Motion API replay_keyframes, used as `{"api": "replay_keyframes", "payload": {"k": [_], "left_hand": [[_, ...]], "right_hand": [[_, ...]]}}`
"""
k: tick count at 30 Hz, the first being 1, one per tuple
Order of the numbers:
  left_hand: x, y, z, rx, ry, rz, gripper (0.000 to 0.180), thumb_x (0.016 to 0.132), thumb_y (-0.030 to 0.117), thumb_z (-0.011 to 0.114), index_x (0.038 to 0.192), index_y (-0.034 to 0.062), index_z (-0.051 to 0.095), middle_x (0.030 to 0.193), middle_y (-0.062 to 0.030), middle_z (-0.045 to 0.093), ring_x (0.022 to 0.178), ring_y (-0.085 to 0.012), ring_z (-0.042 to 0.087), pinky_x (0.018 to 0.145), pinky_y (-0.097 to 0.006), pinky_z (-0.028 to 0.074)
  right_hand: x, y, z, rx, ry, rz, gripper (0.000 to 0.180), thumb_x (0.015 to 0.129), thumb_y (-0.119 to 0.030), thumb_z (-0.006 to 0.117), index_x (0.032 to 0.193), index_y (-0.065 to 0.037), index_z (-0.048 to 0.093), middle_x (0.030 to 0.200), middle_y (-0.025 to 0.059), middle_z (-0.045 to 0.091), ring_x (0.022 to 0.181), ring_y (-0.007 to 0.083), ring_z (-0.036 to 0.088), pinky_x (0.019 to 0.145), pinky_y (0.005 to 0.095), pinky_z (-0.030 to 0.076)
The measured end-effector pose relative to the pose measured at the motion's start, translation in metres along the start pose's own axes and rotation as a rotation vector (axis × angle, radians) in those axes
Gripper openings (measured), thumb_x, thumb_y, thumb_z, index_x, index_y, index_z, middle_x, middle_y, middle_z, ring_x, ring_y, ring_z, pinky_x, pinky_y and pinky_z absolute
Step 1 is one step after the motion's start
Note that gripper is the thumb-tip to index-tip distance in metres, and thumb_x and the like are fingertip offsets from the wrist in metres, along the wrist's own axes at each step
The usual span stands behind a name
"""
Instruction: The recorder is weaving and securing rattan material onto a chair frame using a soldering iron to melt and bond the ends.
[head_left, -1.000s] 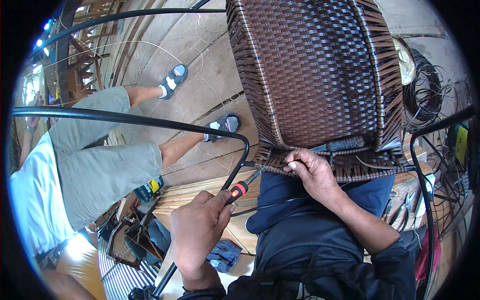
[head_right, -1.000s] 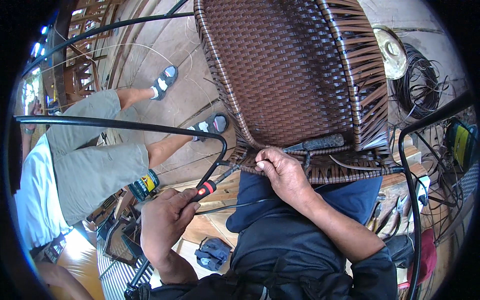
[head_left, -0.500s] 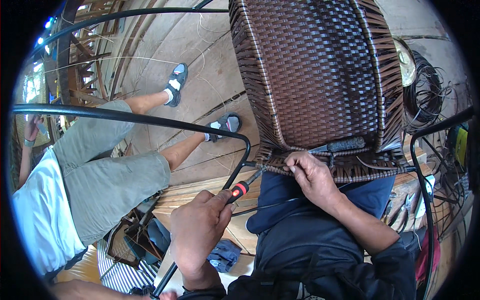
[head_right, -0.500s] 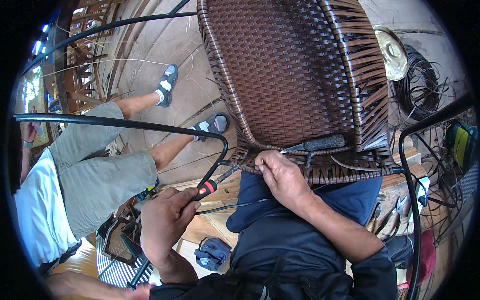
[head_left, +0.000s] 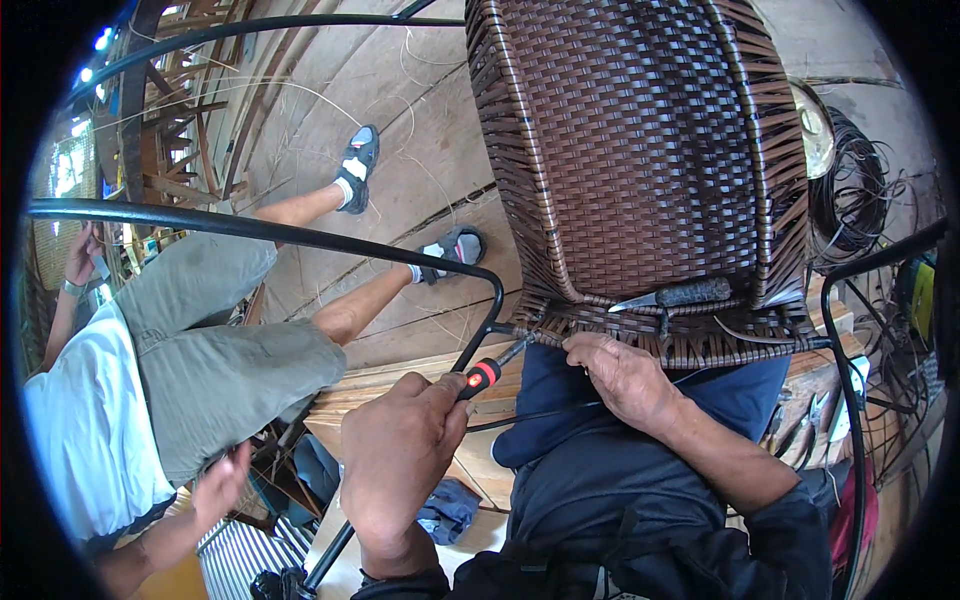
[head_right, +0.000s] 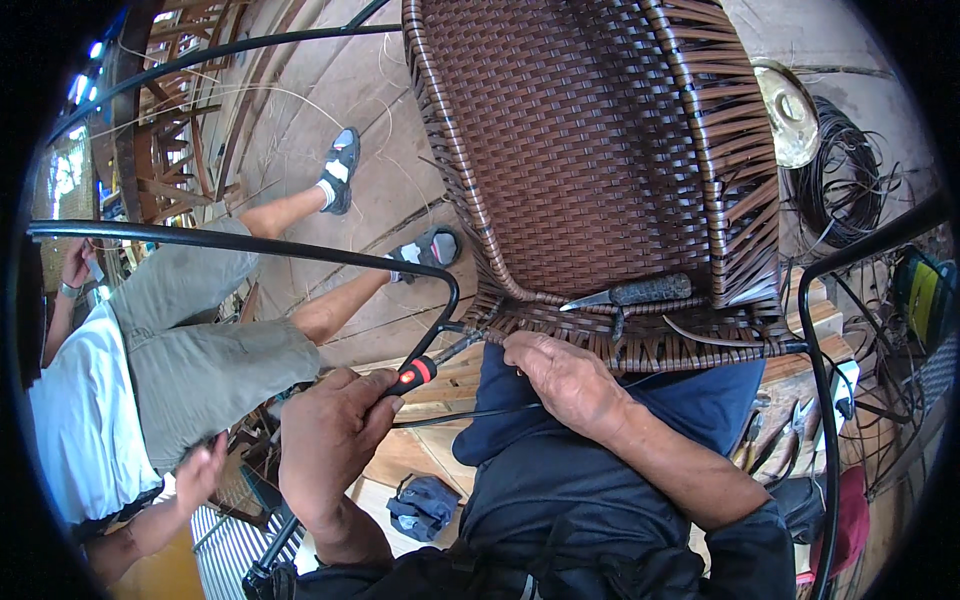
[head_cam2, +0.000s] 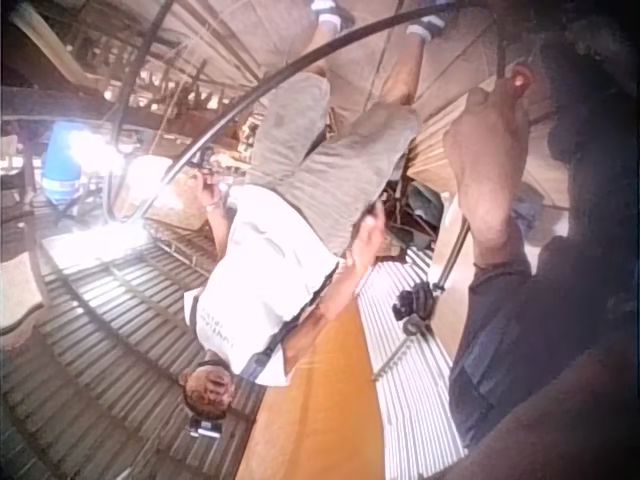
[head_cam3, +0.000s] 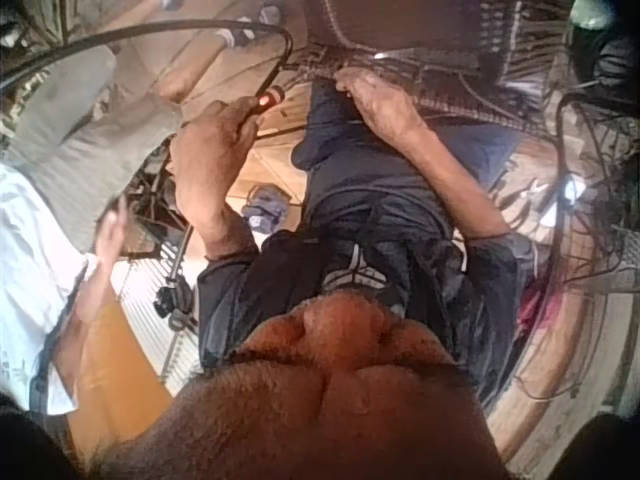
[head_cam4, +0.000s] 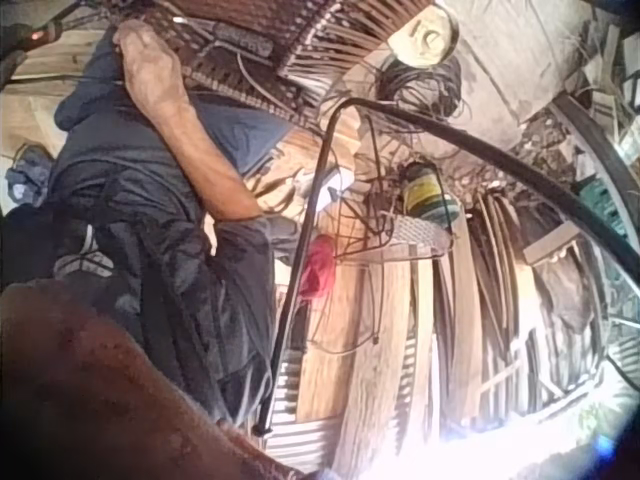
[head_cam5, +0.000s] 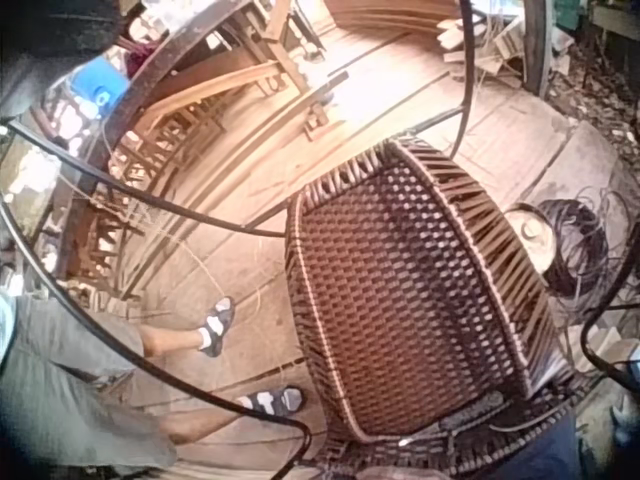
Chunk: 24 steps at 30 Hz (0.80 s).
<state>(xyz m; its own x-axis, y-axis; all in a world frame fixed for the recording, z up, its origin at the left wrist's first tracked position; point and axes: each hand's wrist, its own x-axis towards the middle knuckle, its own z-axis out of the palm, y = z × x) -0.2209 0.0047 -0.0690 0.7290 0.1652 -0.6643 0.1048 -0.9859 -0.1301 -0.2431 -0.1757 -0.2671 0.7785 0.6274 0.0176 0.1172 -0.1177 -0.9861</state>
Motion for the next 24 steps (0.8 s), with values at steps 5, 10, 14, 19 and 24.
{"api": "replay_keyframes", "payload": {"k": [5, 10, 14, 19, 24], "left_hand": [[0.0010, 0.0013, -0.0012, -0.005, 0.003, -0.002, 0.019, 0.083, 0.025, 0.064, 0.100, 0.0160, 0.067, 0.073, -0.0049, 0.057, 0.064, -0.0246, 0.062, 0.053, -0.038, 0.045], [0.0038, 0.0035, -0.0036, 0.012, -0.009, -0.004, 0.021, 0.082, 0.026, 0.064, 0.100, 0.0169, 0.068, 0.072, -0.0051, 0.056, 0.063, -0.0247, 0.061, 0.053, -0.037, 0.045], [0.0037, 0.0029, -0.0025, 0.026, 0.010, 0.011, 0.020, 0.082, 0.026, 0.064, 0.099, 0.0166, 0.069, 0.072, -0.0051, 0.056, 0.063, -0.0246, 0.061, 0.053, -0.037, 0.045], [0.0052, 0.0044, -0.0027, 0.027, 0.005, 0.005, 0.019, 0.083, 0.026, 0.064, 0.098, 0.0160, 0.069, 0.072, -0.0053, 0.057, 0.063, -0.0248, 0.061, 0.053, -0.037, 0.045], [0.0066, 0.0086, -0.0053, 0.029, 0.010, -0.008, 0.020, 0.080, 0.023, 0.067, 0.097, 0.0139, 0.070, 0.072, -0.0067, 0.059, 0.064, -0.0257, 0.061, 0.055, -0.037, 0.046]], "right_hand": [[-0.0006, 0.0021, -0.0005, -0.025, -0.001, -0.018, 0.023, 0.078, 0.005, 0.059, 0.100, -0.002, 0.058, 0.107, 0.0145, 0.063, 0.101, 0.0285, 0.064, 0.087, 0.0346, 0.054], [0.0003, 0.0038, -0.0003, -0.015, 0.014, -0.018, 0.024, 0.077, 0.006, 0.059, 0.100, -0.002, 0.058, 0.106, 0.0149, 0.063, 0.100, 0.0286, 0.064, 0.086, 0.0341, 0.054], [0.0007, 0.0045, 0.0010, 0.023, 0.035, -0.004, 0.026, 0.076, 0.008, 0.059, 0.100, -0.002, 0.057, 0.105, 0.0152, 0.063, 0.097, 0.0295, 0.064, 0.084, 0.0337, 0.055], [0.0013, 0.0050, 0.0008, 0.038, 0.043, -0.019, 0.028, 0.076, 0.009, 0.058, 0.101, -0.001, 0.057, 0.105, 0.0154, 0.062, 0.096, 0.0303, 0.064, 0.084, 0.0338, 0.055], [0.0010, 0.0046, 0.0015, 0.030, 0.044, -0.031, 0.029, 0.075, 0.010, 0.058, 0.102, -0.001, 0.056, 0.106, 0.0158, 0.062, 0.097, 0.0305, 0.064, 0.084, 0.0342, 0.055]]}}
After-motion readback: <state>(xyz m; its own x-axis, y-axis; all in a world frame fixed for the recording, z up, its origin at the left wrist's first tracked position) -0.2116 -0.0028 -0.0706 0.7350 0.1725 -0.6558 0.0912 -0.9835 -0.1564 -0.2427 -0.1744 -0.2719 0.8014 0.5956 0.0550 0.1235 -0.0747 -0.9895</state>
